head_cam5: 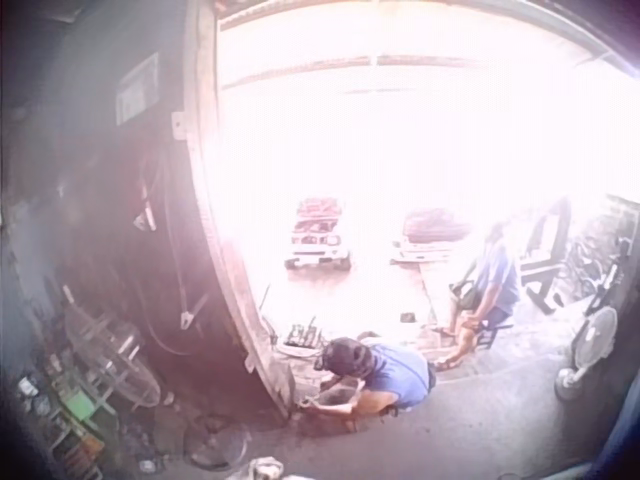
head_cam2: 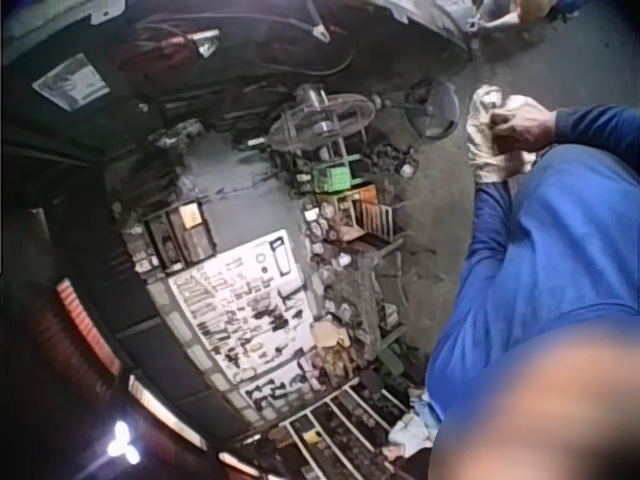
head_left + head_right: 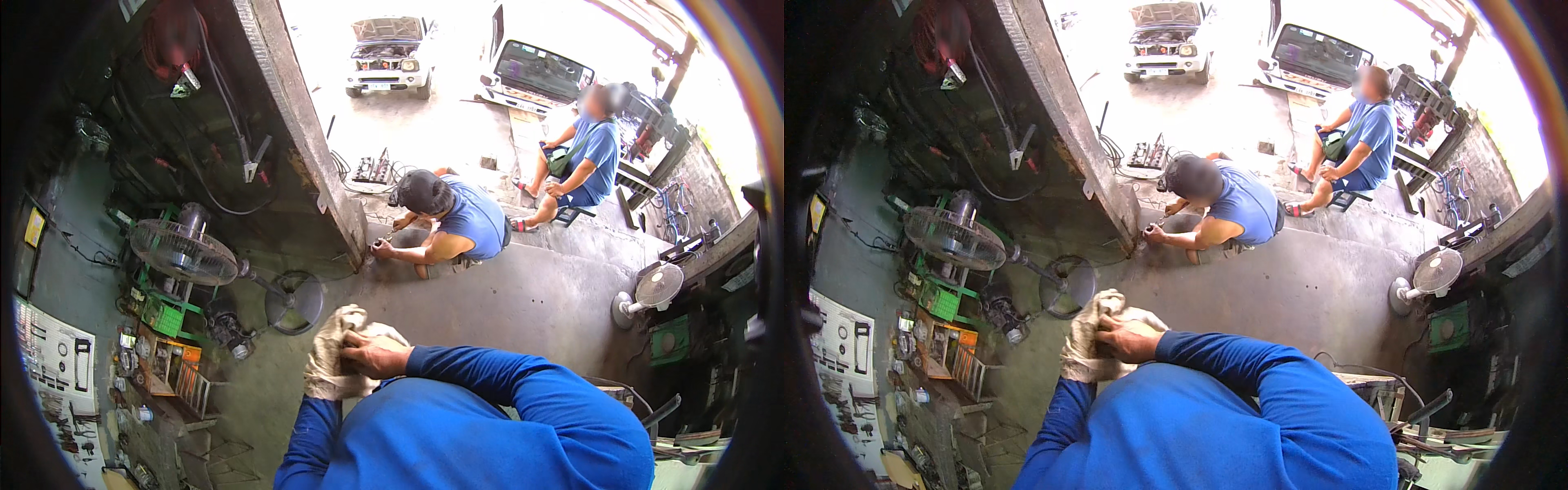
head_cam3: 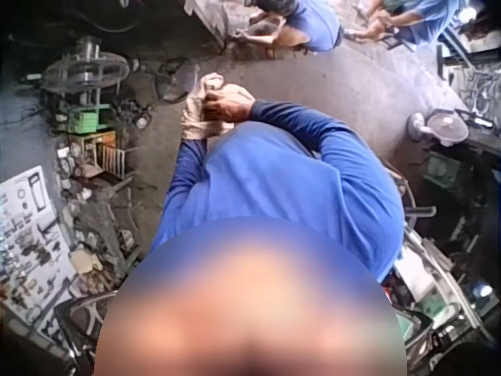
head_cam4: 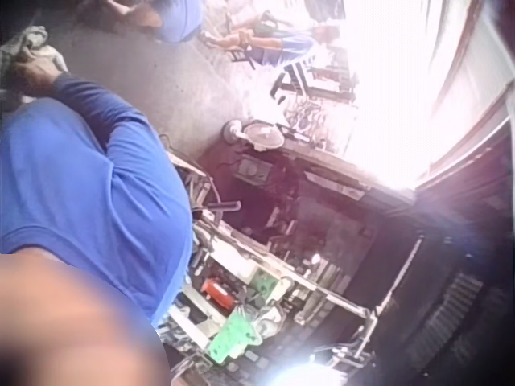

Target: The person cleans an alternator using a brush and a cloth. They scrub the alternator, place it on a table, walk to a sink to wash the brush, and then return to the alternator to wipe it with a cloth.

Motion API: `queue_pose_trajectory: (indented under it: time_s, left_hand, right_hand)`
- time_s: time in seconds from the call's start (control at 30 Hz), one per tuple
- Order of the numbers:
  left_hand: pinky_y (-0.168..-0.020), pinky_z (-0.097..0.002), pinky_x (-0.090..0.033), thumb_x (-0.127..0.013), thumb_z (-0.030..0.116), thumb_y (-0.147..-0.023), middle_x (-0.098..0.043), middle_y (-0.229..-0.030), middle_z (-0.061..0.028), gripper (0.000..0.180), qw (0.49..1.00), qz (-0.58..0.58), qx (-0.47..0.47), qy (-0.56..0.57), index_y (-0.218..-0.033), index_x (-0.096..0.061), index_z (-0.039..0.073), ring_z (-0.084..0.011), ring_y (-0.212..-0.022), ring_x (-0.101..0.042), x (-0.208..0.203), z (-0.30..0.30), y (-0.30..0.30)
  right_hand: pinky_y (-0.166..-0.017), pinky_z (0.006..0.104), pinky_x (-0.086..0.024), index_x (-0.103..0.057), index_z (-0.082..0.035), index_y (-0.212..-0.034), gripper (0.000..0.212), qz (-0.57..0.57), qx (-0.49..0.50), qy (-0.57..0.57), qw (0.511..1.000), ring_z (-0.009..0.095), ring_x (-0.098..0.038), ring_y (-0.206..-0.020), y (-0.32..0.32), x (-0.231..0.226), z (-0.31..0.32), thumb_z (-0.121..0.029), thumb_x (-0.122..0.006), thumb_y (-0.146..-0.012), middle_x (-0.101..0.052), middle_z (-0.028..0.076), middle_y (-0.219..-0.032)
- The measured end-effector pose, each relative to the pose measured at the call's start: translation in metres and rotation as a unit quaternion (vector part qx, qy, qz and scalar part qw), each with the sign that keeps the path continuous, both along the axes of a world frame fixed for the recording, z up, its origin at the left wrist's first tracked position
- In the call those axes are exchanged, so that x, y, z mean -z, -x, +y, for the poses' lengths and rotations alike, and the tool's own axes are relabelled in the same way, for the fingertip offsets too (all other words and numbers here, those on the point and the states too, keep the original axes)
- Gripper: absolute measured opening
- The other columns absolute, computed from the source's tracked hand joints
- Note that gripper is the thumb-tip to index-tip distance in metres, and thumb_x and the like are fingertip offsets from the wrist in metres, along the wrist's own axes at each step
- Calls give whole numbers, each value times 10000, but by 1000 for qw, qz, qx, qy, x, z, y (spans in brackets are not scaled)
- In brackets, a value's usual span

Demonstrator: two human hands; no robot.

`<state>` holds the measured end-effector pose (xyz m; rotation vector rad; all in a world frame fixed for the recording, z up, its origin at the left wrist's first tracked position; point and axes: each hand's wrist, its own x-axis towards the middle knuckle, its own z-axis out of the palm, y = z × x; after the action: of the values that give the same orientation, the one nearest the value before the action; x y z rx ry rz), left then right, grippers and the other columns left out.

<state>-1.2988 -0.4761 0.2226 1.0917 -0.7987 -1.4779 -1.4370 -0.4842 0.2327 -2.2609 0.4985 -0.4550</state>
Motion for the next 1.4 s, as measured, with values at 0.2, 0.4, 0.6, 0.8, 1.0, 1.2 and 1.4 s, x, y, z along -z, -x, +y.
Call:
queue_pose_trajectory:
  time_s: [0.2,0.4,0.6,0.8,1.0,1.2,1.4]
  left_hand:
    - [-1114,-455,-384,-670,410,-920,-443,-1470,-152,602,735,556,-317,225,-1407,-517,91,-331,-1329,-457,32,-6,44]
    - [-1103,-447,-390,-640,410,-932,-453,-1462,-143,584,982,155,28,-103,-1405,-516,91,-319,-1318,-465,18,11,-16]
    - [-1092,-439,-397,-611,410,-945,-463,-1453,-133,567,986,122,17,-110,-1404,-515,91,-307,-1307,-473,10,29,-26]
    - [-1081,-430,-403,-582,410,-957,-473,-1445,-123,552,994,95,-44,-44,-1402,-513,91,-296,-1296,-481,7,6,-58]
    - [-1071,-422,-410,-552,410,-970,-482,-1437,-114,538,993,110,-46,-9,-1401,-512,91,-284,-1285,-489,2,-19,-58]
    - [-1060,-414,-416,-523,410,-982,-492,-1428,-104,525,991,132,-3,-24,-1399,-511,91,-272,-1274,-497,8,-19,-25]
    - [-1049,-406,-423,-493,410,-995,-502,-1420,-94,514,989,130,20,-73,-1398,-510,91,-260,-1263,-505,8,10,-17]
  right_hand:
    - [-1146,585,-305,-523,-130,-1413,585,26,95,-66,993,494,-328,-1407,-20,-18,-24,-526,-506,-983,-335,268,-1529]
    - [-939,537,-466,-652,-63,-1182,525,50,141,25,988,421,-513,-1163,-43,-3,-54,-519,-497,-974,-602,190,-1185]
    - [-902,517,-510,-663,4,-1100,465,-4,325,-168,931,476,-607,-1068,-52,-9,-100,-429,-574,-956,-617,266,-1150]
    - [-865,488,-516,-654,13,-965,314,91,275,145,946,466,-616,-1018,-33,-53,-79,-277,-698,-852,-572,252,-1084]
    - [-781,384,-510,-568,-115,-1279,505,-115,-7,-563,819,256,-651,-934,-56,-90,-59,-516,-526,-975,-688,142,-965]
    - [-942,497,-419,-260,-96,-1545,814,-404,71,-741,531,304,-497,-1133,-92,-76,-89,-653,-424,-973,-390,173,-1449]
    - [-768,442,-548,-609,-26,-1199,386,-175,334,-293,879,375,-678,-935,-101,-20,-133,-266,-661,-901,-678,189,-1140]
